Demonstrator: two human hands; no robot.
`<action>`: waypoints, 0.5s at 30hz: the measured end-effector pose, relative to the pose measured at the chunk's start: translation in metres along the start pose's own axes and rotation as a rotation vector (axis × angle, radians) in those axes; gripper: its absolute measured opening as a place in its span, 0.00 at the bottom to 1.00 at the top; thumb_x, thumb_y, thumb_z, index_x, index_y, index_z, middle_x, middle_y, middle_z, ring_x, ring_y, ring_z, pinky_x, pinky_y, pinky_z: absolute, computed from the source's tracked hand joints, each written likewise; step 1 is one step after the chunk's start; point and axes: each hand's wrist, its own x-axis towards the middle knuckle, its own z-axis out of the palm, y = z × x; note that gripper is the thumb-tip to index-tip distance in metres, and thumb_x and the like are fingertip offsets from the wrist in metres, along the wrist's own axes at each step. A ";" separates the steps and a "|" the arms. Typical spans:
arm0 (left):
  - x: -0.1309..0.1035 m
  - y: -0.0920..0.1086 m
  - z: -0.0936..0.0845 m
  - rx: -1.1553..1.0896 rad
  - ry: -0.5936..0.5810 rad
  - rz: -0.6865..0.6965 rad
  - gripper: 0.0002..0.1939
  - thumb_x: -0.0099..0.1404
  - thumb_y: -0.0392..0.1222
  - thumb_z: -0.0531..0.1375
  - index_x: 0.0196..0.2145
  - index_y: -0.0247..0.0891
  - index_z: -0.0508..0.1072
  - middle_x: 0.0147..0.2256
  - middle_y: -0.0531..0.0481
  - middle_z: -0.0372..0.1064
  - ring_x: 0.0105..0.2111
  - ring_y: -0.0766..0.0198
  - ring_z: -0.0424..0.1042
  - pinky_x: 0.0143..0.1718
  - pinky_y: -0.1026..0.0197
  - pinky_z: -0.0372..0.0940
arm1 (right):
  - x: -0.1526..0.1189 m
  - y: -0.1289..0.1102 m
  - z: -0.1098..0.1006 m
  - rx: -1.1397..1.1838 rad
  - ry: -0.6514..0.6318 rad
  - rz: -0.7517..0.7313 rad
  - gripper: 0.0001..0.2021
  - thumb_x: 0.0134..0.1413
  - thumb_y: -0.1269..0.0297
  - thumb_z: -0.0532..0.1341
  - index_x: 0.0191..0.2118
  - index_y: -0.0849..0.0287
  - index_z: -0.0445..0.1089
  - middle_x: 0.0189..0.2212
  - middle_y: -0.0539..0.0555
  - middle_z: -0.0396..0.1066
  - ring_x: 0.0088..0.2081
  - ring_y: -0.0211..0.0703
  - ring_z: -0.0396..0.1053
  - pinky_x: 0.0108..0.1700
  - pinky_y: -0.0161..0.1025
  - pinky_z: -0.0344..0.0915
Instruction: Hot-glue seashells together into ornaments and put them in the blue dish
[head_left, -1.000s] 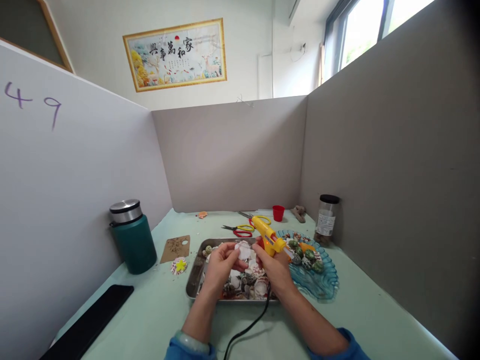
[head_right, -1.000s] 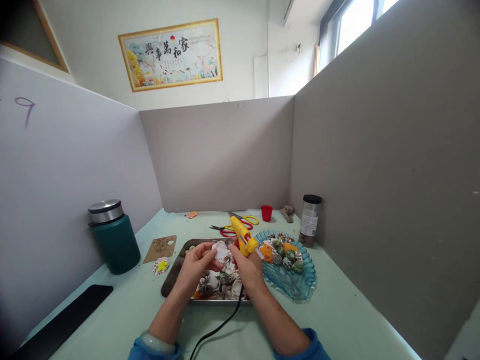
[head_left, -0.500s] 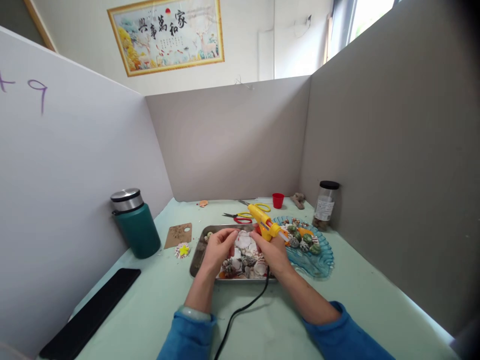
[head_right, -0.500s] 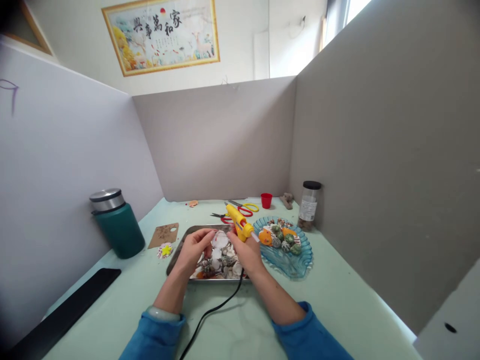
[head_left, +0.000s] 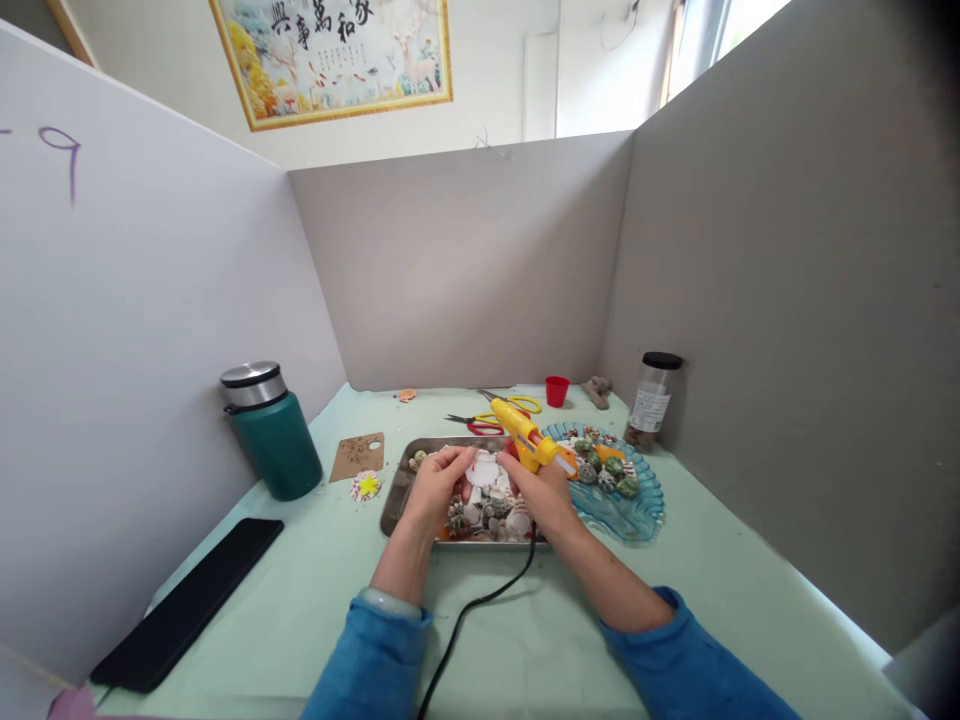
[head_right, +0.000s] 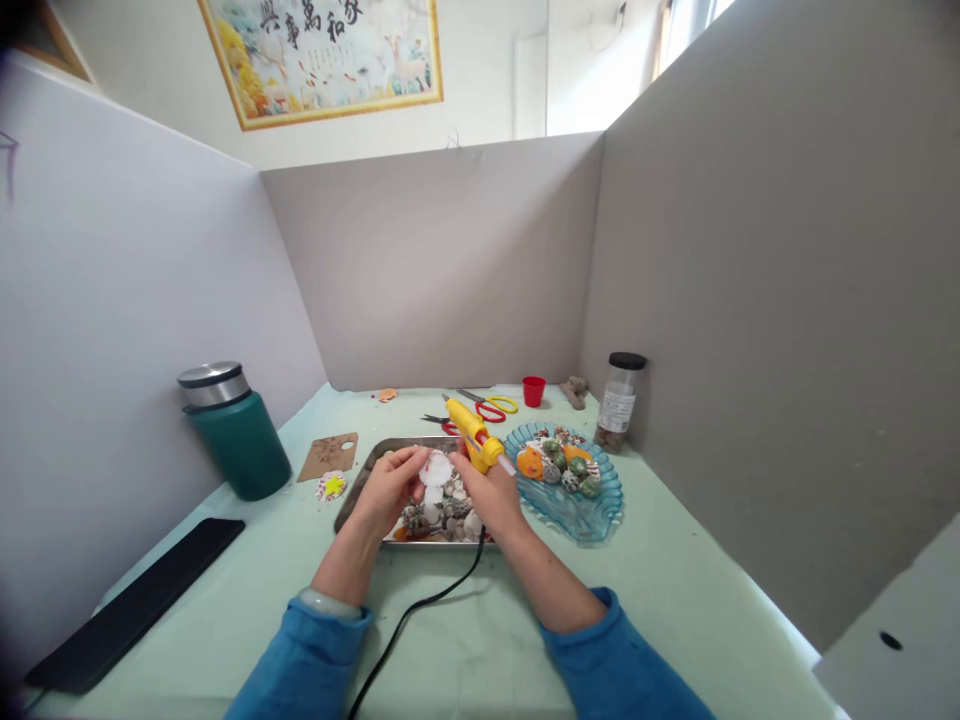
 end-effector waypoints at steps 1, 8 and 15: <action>-0.001 0.001 0.001 -0.028 -0.004 -0.012 0.20 0.50 0.54 0.66 0.28 0.32 0.71 0.16 0.56 0.61 0.13 0.75 0.56 0.16 0.69 0.50 | 0.000 0.001 0.000 0.019 -0.026 0.004 0.19 0.43 0.52 0.64 0.38 0.61 0.72 0.19 0.46 0.64 0.19 0.36 0.59 0.23 0.34 0.58; -0.004 0.005 0.004 -0.062 -0.058 -0.040 0.18 0.50 0.51 0.66 0.29 0.32 0.71 0.19 0.55 0.62 0.14 0.73 0.60 0.16 0.69 0.54 | 0.000 0.001 -0.001 0.082 -0.035 0.050 0.19 0.44 0.53 0.64 0.40 0.61 0.70 0.22 0.46 0.66 0.20 0.35 0.58 0.24 0.34 0.58; -0.001 -0.004 -0.001 0.082 -0.094 -0.019 0.21 0.54 0.50 0.64 0.40 0.31 0.74 0.16 0.55 0.64 0.15 0.70 0.62 0.19 0.67 0.57 | -0.001 -0.004 -0.001 0.061 -0.004 0.040 0.18 0.43 0.54 0.64 0.39 0.60 0.69 0.28 0.50 0.71 0.25 0.38 0.64 0.25 0.34 0.59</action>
